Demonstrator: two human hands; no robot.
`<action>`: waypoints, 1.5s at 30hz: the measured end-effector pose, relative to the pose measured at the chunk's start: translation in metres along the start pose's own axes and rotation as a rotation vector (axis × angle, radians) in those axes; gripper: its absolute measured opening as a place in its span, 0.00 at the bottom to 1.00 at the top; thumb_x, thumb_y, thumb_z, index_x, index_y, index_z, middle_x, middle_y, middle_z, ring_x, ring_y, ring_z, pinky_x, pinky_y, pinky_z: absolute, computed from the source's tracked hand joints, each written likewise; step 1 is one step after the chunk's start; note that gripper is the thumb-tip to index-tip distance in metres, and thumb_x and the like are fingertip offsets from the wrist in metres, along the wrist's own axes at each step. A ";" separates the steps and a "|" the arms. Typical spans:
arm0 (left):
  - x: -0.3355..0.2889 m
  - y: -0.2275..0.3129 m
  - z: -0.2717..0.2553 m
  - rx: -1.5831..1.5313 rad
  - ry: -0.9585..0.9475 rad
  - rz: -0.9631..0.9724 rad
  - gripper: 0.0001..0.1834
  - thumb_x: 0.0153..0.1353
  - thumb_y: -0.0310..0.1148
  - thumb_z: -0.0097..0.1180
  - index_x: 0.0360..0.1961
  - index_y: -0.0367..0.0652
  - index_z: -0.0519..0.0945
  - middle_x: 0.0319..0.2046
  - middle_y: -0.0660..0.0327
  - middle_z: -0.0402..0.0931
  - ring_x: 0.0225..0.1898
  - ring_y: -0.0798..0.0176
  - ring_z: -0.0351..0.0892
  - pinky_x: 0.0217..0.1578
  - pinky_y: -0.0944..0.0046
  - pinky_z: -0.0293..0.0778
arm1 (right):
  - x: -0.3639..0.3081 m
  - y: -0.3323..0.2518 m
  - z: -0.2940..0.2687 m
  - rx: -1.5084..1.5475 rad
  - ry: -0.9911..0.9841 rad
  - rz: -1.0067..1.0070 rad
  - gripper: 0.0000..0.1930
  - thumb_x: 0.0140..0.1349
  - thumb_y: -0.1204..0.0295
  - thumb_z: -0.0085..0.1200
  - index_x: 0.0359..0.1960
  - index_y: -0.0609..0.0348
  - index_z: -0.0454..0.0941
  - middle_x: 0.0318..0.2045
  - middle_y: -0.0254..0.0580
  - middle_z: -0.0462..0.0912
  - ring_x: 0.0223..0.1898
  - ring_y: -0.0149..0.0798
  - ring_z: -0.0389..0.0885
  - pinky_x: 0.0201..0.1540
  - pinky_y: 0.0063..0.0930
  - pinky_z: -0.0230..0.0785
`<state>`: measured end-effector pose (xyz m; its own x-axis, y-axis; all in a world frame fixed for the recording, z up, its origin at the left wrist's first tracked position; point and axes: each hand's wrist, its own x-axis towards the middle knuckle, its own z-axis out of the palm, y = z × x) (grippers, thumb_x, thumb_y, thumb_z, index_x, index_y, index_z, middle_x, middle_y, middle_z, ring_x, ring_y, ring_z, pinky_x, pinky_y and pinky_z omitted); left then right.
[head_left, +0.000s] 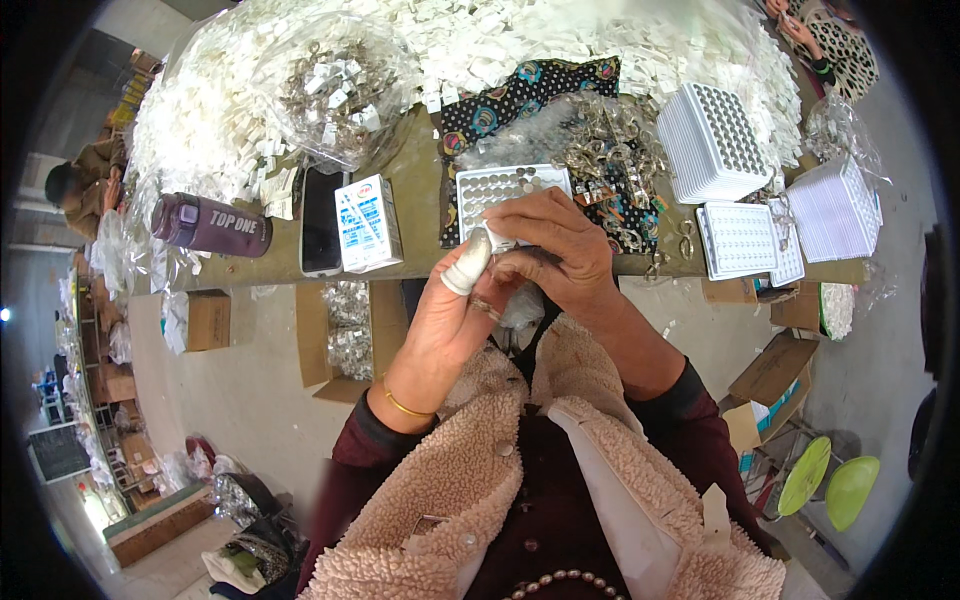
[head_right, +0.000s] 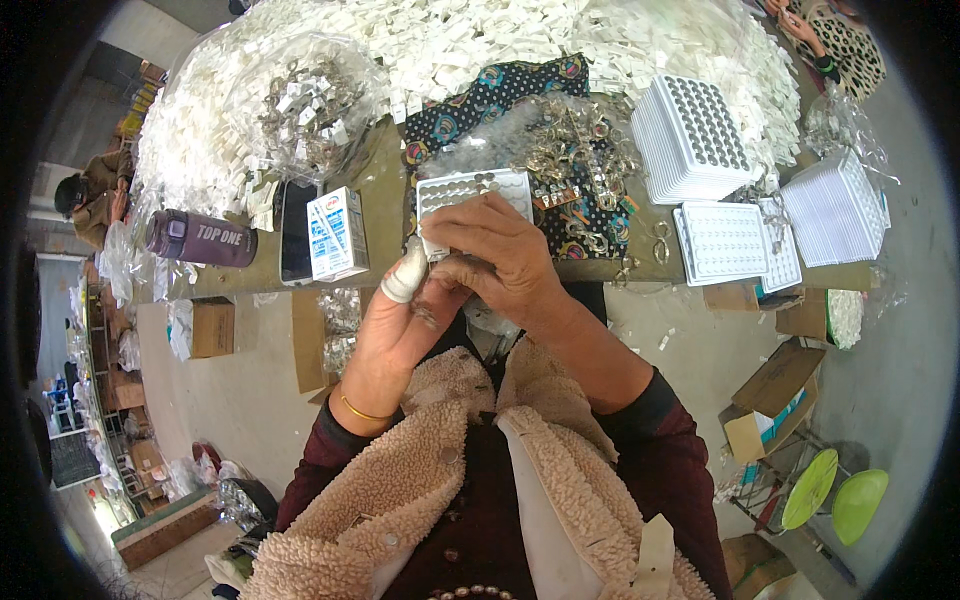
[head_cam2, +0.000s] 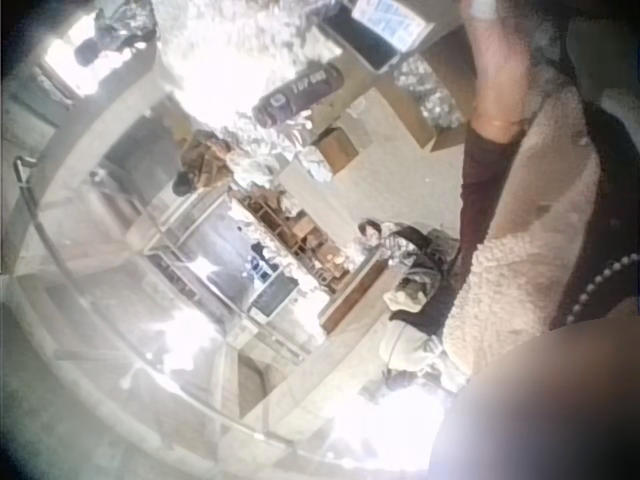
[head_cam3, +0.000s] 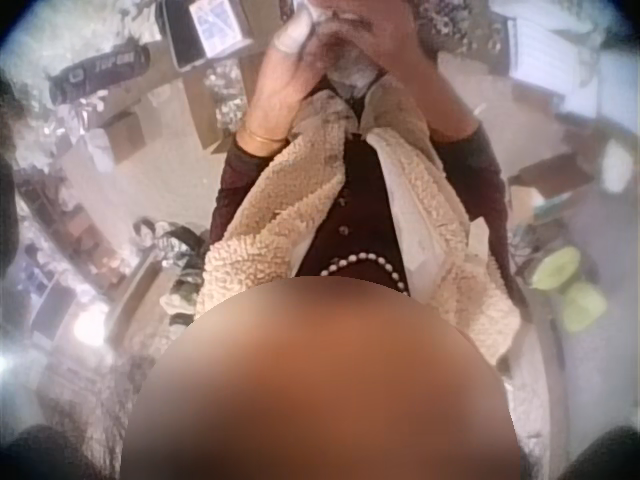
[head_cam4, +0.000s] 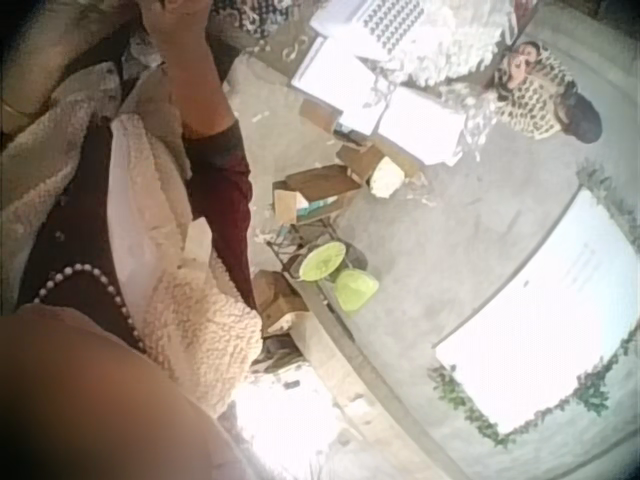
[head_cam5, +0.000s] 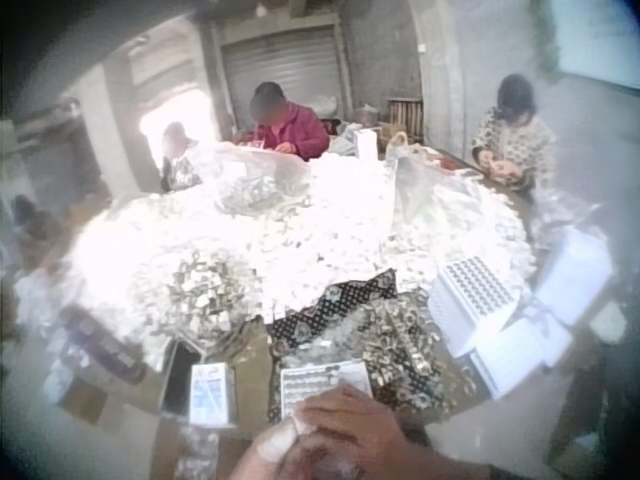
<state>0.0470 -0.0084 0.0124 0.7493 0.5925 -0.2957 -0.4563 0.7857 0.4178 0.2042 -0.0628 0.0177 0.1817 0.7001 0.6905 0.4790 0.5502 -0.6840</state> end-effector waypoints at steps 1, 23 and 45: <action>0.002 -0.002 0.000 0.040 -0.178 0.034 0.18 0.67 0.39 0.59 0.51 0.38 0.77 0.44 0.63 0.78 0.44 0.67 0.77 0.50 0.62 0.73 | 0.000 -0.001 0.003 -0.023 0.032 0.000 0.16 0.49 0.75 0.67 0.41 0.60 0.83 0.42 0.42 0.84 0.40 0.44 0.79 0.44 0.34 0.71; 0.003 0.015 -0.015 0.041 -0.058 0.032 0.14 0.65 0.38 0.60 0.46 0.42 0.78 0.39 0.62 0.77 0.35 0.65 0.70 0.42 0.60 0.69 | 0.016 0.029 -0.015 -0.568 -0.139 -0.138 0.06 0.56 0.72 0.62 0.35 0.58 0.81 0.36 0.39 0.83 0.35 0.44 0.78 0.40 0.38 0.68; 0.002 0.032 -0.017 0.331 -0.030 0.220 0.16 0.62 0.36 0.66 0.46 0.37 0.82 0.40 0.58 0.82 0.39 0.63 0.80 0.45 0.62 0.76 | 0.058 0.096 -0.027 -0.759 -0.136 0.191 0.03 0.53 0.75 0.64 0.25 0.57 0.81 0.27 0.37 0.82 0.37 0.45 0.77 0.47 0.41 0.63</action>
<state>0.0254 0.0206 0.0102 0.6667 0.7310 -0.1454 -0.4319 0.5379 0.7240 0.2838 0.0182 -0.0020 0.2364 0.8275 0.5092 0.9136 -0.0109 -0.4064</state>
